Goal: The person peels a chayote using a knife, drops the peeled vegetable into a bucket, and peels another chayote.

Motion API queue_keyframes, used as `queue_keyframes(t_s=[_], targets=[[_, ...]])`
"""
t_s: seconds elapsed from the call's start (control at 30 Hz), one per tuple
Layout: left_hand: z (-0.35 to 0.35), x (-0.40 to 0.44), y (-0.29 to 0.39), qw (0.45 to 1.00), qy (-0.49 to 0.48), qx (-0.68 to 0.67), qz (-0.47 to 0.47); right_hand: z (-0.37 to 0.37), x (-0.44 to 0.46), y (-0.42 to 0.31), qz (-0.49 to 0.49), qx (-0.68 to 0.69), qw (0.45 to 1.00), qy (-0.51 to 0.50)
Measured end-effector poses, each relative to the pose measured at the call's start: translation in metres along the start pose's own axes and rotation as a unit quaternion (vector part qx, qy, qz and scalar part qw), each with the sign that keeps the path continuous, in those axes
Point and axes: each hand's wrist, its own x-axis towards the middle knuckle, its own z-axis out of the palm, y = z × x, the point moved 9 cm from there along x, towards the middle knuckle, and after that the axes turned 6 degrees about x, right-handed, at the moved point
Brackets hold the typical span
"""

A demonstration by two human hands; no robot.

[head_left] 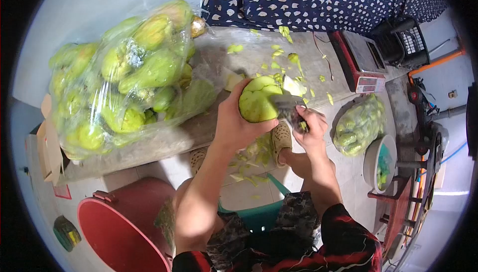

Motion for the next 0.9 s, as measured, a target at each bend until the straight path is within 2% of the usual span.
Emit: queue_keyframes(t_s=[0.1, 0.27, 0.37, 0.4, 0.43, 0.53, 0.6, 0.67, 0.77, 0.83, 0.9], targets=[[0.002, 0.004, 0.004, 0.999, -0.02, -0.012, 0.037, -0.003, 0.003, -0.009, -0.018, 0.007, 0.999, -0.041], [0.003, 0.005, 0.002, 0.996, -0.041, 0.052, 0.063, -0.004, 0.008, -0.022, -0.059, 0.034, 0.997, -0.04], [0.002, 0.002, 0.013, 0.996, -0.066, 0.051, 0.028, 0.0, 0.005, -0.013, -0.009, -0.03, 0.998, -0.046], [0.002, -0.002, 0.012, 0.996, -0.066, 0.048, 0.026, 0.008, -0.012, 0.024, 0.132, -0.059, 0.986, -0.087], [0.003, -0.004, 0.009, 0.996, -0.087, 0.024, 0.016, 0.013, -0.027, 0.057, 0.203, -0.081, 0.968, -0.12], [0.001, 0.0, 0.01, 0.995, -0.101, 0.004, 0.013, 0.011, -0.03, 0.071, 0.237, -0.062, 0.964, -0.1], [0.003, -0.005, 0.005, 0.995, -0.099, 0.004, 0.003, 0.006, -0.032, 0.066, 0.274, -0.021, 0.961, -0.045], [0.002, -0.001, -0.005, 0.996, -0.087, -0.019, -0.028, 0.008, -0.032, 0.061, 0.274, -0.009, 0.961, -0.045], [-0.002, 0.0, -0.009, 0.998, -0.056, 0.008, -0.003, 0.009, -0.027, 0.052, 0.257, 0.004, 0.965, -0.047], [-0.004, 0.001, -0.009, 0.998, -0.057, 0.034, -0.006, 0.004, -0.012, 0.023, 0.105, 0.006, 0.994, -0.012], [-0.006, 0.002, -0.004, 0.996, -0.06, 0.059, -0.01, 0.006, -0.01, 0.014, 0.077, 0.019, 0.997, -0.027]])
